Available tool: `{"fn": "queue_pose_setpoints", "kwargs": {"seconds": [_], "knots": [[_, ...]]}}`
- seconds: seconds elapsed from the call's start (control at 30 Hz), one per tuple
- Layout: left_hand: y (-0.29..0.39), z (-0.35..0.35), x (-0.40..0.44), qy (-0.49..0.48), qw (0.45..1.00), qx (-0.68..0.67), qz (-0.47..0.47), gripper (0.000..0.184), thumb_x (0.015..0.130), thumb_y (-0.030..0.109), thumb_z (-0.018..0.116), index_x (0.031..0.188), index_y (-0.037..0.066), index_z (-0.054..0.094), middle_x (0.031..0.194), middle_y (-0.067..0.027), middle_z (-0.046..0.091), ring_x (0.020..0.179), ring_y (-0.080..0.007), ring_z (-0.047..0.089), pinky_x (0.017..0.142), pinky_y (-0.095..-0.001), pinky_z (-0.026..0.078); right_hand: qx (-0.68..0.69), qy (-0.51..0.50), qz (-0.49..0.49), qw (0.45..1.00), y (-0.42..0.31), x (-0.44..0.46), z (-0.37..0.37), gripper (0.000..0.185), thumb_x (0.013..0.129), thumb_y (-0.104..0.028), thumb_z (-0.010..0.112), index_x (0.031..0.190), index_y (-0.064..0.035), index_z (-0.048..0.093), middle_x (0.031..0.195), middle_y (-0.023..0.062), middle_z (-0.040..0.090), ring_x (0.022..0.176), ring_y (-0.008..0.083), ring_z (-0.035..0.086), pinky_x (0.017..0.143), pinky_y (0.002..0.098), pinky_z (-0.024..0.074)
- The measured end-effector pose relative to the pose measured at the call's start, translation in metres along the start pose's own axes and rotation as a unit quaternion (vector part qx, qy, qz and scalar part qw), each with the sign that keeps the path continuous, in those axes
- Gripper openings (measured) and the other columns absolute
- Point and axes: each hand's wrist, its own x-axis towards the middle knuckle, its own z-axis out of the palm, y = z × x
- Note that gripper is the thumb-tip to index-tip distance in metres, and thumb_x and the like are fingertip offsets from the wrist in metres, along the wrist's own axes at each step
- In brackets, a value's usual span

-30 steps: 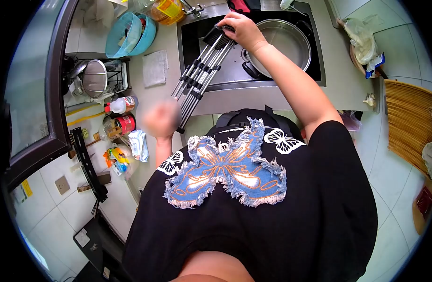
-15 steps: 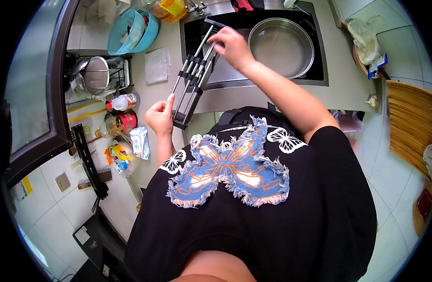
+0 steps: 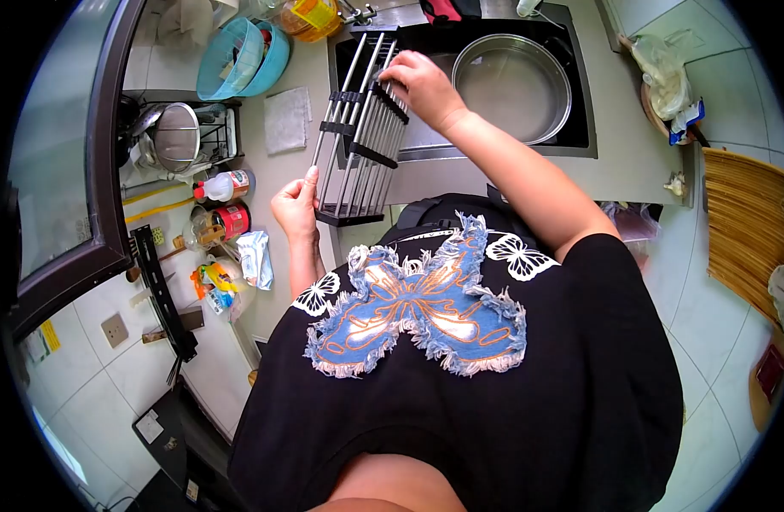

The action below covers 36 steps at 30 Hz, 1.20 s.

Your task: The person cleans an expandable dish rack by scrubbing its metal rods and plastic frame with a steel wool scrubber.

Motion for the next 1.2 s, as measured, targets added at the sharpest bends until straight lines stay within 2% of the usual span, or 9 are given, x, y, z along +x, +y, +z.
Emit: {"fn": "queue_pose_setpoints", "kwargs": {"seconds": [0.1, 0.23, 0.5, 0.57, 0.7, 0.83, 0.93, 1.07, 1.2], "knots": [[0.017, 0.003, -0.006, 0.002, 0.999, 0.026, 0.020, 0.042, 0.090, 0.027, 0.084, 0.061, 0.005, 0.063, 0.053, 0.0071, 0.049, 0.045, -0.0022, 0.042, 0.044, -0.0214, 0.029, -0.112, -0.003, -0.057, 0.992, 0.015, 0.017, -0.012, 0.023, 0.080, 0.001, 0.073, 0.102, -0.0055, 0.072, 0.105, 0.0100, 0.063, 0.103, 0.0310, 0.063, 0.091, 0.0403, 0.0537], [0.033, 0.003, -0.005, 0.023, 0.997, 0.054, 0.056, 0.040, 0.090, 0.027, 0.085, 0.062, 0.005, 0.065, 0.054, 0.0071, 0.049, 0.045, -0.0023, 0.043, 0.043, -0.0208, 0.031, -0.012, -0.067, -0.088, 0.994, 0.007, 0.010, -0.013, 0.023, 0.079, 0.004, 0.072, 0.101, -0.0044, 0.071, 0.106, 0.0098, 0.064, 0.102, 0.0297, 0.063, 0.090, 0.0387, 0.0536], [0.025, 0.008, -0.011, 0.019, 0.999, 0.036, 0.035, 0.042, 0.090, 0.028, 0.085, 0.062, 0.003, 0.066, 0.053, 0.0063, 0.050, 0.045, -0.0027, 0.044, 0.043, -0.0212, 0.030, -0.030, 0.058, 0.030, 0.997, 0.032, 0.003, -0.015, 0.021, 0.079, 0.002, 0.075, 0.098, -0.0067, 0.075, 0.099, 0.0098, 0.063, 0.091, 0.0289, 0.066, 0.083, 0.0381, 0.0561], [0.025, 0.009, -0.009, 0.014, 1.000, 0.008, 0.024, 0.043, 0.090, 0.028, 0.085, 0.061, 0.003, 0.065, 0.052, 0.0064, 0.050, 0.045, -0.0024, 0.044, 0.043, -0.0215, 0.030, 0.007, 0.014, 0.012, 1.000, 0.007, -0.002, -0.014, 0.023, 0.084, 0.002, 0.073, 0.105, -0.0071, 0.075, 0.102, 0.0079, 0.063, 0.093, 0.0242, 0.067, 0.081, 0.0335, 0.0558], [0.028, 0.005, -0.004, 0.005, 1.000, 0.006, 0.002, 0.041, 0.090, 0.023, 0.084, 0.060, 0.005, 0.063, 0.054, 0.0056, 0.051, 0.046, -0.0032, 0.043, 0.045, -0.0207, 0.031, -0.023, 0.004, -0.032, 0.999, 0.014, 0.005, -0.008, 0.023, 0.087, 0.001, 0.072, 0.108, -0.0073, 0.073, 0.101, 0.0096, 0.062, 0.092, 0.0271, 0.066, 0.080, 0.0351, 0.0552], [0.024, 0.004, 0.001, -0.024, 1.000, -0.017, 0.005, 0.040, 0.089, 0.026, 0.085, 0.063, 0.004, 0.065, 0.055, 0.0062, 0.052, 0.047, -0.0029, 0.044, 0.045, -0.0212, 0.030, -0.055, 0.097, 0.058, 0.992, 0.019, 0.019, -0.010, 0.021, 0.085, -0.004, 0.074, 0.106, -0.0079, 0.074, 0.098, 0.0115, 0.062, 0.089, 0.0306, 0.065, 0.081, 0.0385, 0.0543], [0.016, 0.011, 0.007, -0.031, 0.996, -0.072, -0.038, 0.039, 0.089, 0.026, 0.085, 0.063, 0.005, 0.065, 0.055, 0.0062, 0.052, 0.047, -0.0027, 0.043, 0.046, -0.0214, 0.029, 0.054, 0.066, 0.056, 0.995, -0.006, 0.004, -0.003, 0.025, 0.088, -0.008, 0.074, 0.113, -0.0114, 0.076, 0.097, 0.0097, 0.063, 0.088, 0.0259, 0.065, 0.080, 0.0342, 0.0537], [0.024, 0.021, 0.006, -0.009, 0.999, -0.022, -0.039, 0.042, 0.090, 0.026, 0.084, 0.061, 0.007, 0.062, 0.056, 0.0059, 0.051, 0.048, -0.0033, 0.044, 0.047, -0.0214, 0.032, 0.058, 0.109, 0.109, 0.986, -0.006, 0.013, -0.011, 0.020, 0.084, -0.008, 0.073, 0.103, -0.0103, 0.080, 0.093, 0.0081, 0.068, 0.084, 0.0219, 0.068, 0.077, 0.0323, 0.0546], [0.039, 0.029, 0.002, -0.004, 1.000, 0.031, 0.003, 0.040, 0.090, 0.028, 0.084, 0.063, 0.004, 0.066, 0.051, 0.0056, 0.051, 0.047, -0.0036, 0.046, 0.046, -0.0217, 0.032, 0.108, -0.040, 0.010, 0.993, -0.027, 0.032, -0.031, 0.013, 0.085, -0.004, 0.074, 0.098, -0.0069, 0.077, 0.094, 0.0071, 0.067, 0.085, 0.0237, 0.068, 0.078, 0.0321, 0.0557]]}}
